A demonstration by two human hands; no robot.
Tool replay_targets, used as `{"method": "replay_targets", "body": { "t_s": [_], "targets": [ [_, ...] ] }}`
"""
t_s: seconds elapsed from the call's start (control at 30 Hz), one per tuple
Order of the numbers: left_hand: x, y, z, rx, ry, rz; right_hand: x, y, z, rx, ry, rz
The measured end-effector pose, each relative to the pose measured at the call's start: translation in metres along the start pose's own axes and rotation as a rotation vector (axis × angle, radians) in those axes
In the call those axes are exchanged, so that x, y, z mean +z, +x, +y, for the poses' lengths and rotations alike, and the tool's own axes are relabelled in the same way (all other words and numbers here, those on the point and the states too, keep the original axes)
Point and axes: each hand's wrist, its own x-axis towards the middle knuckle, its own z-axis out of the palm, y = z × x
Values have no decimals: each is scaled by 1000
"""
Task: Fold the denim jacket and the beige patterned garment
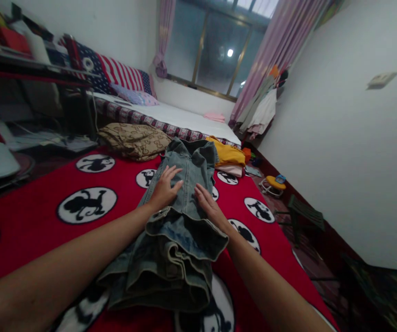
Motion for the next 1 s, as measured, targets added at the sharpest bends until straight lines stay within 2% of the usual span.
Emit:
{"method": "replay_targets", "body": {
  "t_s": [0.03,0.1,0.17,0.23,0.33,0.4,0.47,0.5,0.6,0.67,0.73,0.8,0.87,1.0],
  "targets": [
    [-7,-1,4,15,-115,-2,-3,-12,-4,11,95,26],
    [-28,-8,13,55,-346,-129,-6,-36,-13,-2,176,45],
    [-55,-21,23,125,-533,-369,-3,-64,-22,-70,137,17],
    [-84,-39,31,220,-639,-634,8,-93,-32,-135,29,-74],
    [-119,-66,39,298,-580,-1048,31,-126,-50,-181,-217,-293],
    [-133,-79,42,273,-486,-1183,38,-136,-60,-176,-324,-407],
    [-140,-84,41,238,-444,-1197,33,-137,-61,-160,-328,-461],
    [-142,-83,39,230,-430,-1187,26,-135,-58,-144,-315,-446],
    [-148,-73,21,295,-299,-1048,-4,-124,-35,-185,-375,-247],
    [-154,-63,0,406,-97,-915,-23,-115,-14,-272,-531,-117],
    [-159,-53,-24,502,119,-832,-36,-106,4,-363,-705,-72],
    [-161,-45,-43,549,267,-806,-42,-97,16,-398,-835,-65],
    [-160,-38,-53,609,340,-797,-42,-87,22,-442,-903,-94],
    [-148,-23,-50,768,403,-801,-39,-64,25,-533,-971,-188]
  ]
}}
